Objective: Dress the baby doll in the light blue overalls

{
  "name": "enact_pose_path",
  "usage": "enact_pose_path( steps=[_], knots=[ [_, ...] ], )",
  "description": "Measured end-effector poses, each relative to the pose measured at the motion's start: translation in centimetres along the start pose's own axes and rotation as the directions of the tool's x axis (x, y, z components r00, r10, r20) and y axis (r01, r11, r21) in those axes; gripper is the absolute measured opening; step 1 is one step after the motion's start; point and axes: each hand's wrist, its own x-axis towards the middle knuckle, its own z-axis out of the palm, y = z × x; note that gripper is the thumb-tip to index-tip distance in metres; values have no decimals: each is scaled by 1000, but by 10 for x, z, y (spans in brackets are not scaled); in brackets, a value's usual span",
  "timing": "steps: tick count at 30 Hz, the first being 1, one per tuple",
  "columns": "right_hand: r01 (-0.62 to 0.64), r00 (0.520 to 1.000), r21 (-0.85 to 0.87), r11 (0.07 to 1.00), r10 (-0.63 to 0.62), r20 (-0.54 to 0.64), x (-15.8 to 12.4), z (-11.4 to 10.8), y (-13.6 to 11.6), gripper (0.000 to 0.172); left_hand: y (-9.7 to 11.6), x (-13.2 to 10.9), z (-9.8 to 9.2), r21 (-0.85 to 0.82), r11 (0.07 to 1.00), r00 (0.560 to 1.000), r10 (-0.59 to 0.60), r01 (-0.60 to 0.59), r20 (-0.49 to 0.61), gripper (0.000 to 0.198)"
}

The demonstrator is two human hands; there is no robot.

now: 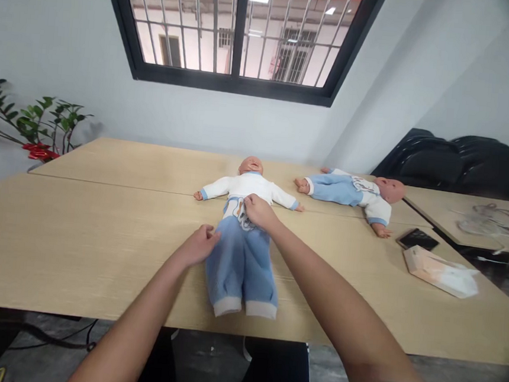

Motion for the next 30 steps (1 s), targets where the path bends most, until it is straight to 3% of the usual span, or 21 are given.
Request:
enact_pose_path(
  steps=[2,5,9,13,17,21,26,30],
  knots=[
    [2,1000,-35,999,-2,5,1,-2,-4,32,-5,-24,-2,94,996,1000,1,-1,6,68],
    [160,972,-103,982,-174,-157,-32,5,-15,26,-16,-44,-2,55,997,998,44,-47,53,64],
    [353,922,-88,931,-362,-137,-85,21,-23,25,-14,-25,4,-31,992,990,124,-126,-60,58],
    [221,953,-200,955,-255,-163,-76,22,-6,34,1,14,14,-72,969,971,237,-238,-10,63],
    [117,979,-300,947,-160,-123,-42,21,16,54,3,25,19,7,970,970,241,-241,38,53],
    [146,988,-311,939,-155,-5,-46,19,16,31,2,8,12,116,944,951,306,-308,31,30],
    [348,937,-52,936,-347,42,-102,13,7,18,-2,-21,-6,286,820,868,476,-496,139,19],
    [423,903,-86,902,-413,117,-143,12,5,13,-16,-41,-15,412,766,870,434,-494,235,13]
  ],
)
